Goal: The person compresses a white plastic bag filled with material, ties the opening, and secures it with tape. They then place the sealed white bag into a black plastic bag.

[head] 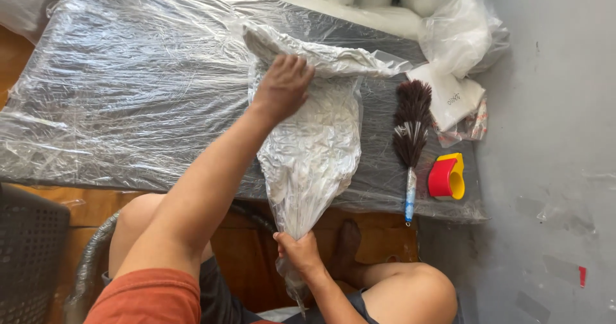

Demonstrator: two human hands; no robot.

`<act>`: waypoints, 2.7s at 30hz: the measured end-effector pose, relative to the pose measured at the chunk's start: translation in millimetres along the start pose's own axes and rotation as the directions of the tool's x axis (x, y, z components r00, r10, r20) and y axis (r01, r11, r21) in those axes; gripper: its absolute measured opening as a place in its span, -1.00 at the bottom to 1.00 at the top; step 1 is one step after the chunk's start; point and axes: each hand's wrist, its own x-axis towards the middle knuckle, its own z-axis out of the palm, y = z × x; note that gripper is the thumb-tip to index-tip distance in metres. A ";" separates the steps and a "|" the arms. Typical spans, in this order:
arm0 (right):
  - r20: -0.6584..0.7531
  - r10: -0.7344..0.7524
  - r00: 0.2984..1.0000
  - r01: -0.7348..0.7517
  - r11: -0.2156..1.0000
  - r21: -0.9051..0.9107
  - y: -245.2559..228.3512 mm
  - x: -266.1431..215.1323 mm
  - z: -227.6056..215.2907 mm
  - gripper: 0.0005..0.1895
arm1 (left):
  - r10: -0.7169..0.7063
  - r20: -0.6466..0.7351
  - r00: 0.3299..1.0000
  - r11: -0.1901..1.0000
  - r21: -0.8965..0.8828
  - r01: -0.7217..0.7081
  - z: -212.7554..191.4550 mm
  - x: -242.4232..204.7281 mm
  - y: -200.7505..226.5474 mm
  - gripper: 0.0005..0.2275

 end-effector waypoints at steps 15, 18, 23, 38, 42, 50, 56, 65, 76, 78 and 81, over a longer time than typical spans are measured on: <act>0.028 0.067 0.997 -0.067 0.998 -0.002 8.4 -0.3 3.6 -0.70 | -0.193 -0.038 0.980 0.879 0.437 0.190 33.0 41.4 -58.6 -0.48; 0.021 0.097 0.995 -0.097 0.995 0.015 4.8 -2.4 12.2 -0.71 | -0.239 -0.119 0.964 0.834 0.483 0.267 56.4 33.0 -51.5 -0.49; 0.016 0.140 0.990 -0.141 0.989 0.038 4.1 -3.4 9.7 -0.75 | -0.273 -0.250 0.929 0.821 0.442 0.361 83.9 34.1 -50.4 -0.50; 0.032 0.040 0.999 -0.043 0.994 0.100 -15.9 -13.8 9.1 -0.85 | -0.644 0.231 0.729 0.524 -0.561 0.641 -16.0 -157.3 57.1 -0.31; 0.068 -0.021 0.997 0.012 0.991 0.133 -24.1 -14.8 10.4 -0.83 | -0.648 0.323 0.689 0.496 -0.507 0.705 -12.3 -198.7 86.8 -0.31; 0.043 0.000 0.999 -0.005 0.992 0.125 -19.5 -11.4 9.2 -0.90 | -0.487 0.689 0.537 0.218 -0.499 0.839 -19.6 -193.9 104.2 -0.17; 0.022 0.021 1.000 -0.023 0.993 0.112 -31.1 -21.6 9.1 -0.91 | -0.523 0.722 0.454 0.053 -0.503 0.862 -11.2 -185.6 109.5 -0.16; 0.036 0.016 0.999 -0.022 0.987 0.160 -39.4 -28.1 10.6 -0.83 | -0.495 0.762 0.417 -0.368 -0.619 0.694 -9.7 -172.5 119.7 -0.49; 0.065 0.013 0.998 -0.024 0.986 0.168 -49.3 -33.9 13.6 -0.82 | -0.436 0.830 0.348 -0.529 -0.549 0.647 -40.5 -148.5 104.5 0.10; 0.043 -0.043 0.998 0.035 0.985 0.170 -31.4 -22.0 15.2 -0.78 | -0.441 0.803 0.401 -0.548 -0.595 0.588 -45.1 -147.1 107.0 0.01; 0.026 -0.126 0.992 0.120 0.980 0.158 -24.1 -14.3 16.7 -0.73 | -0.495 0.725 0.480 -0.565 -0.687 0.456 -20.3 -148.9 107.6 -0.16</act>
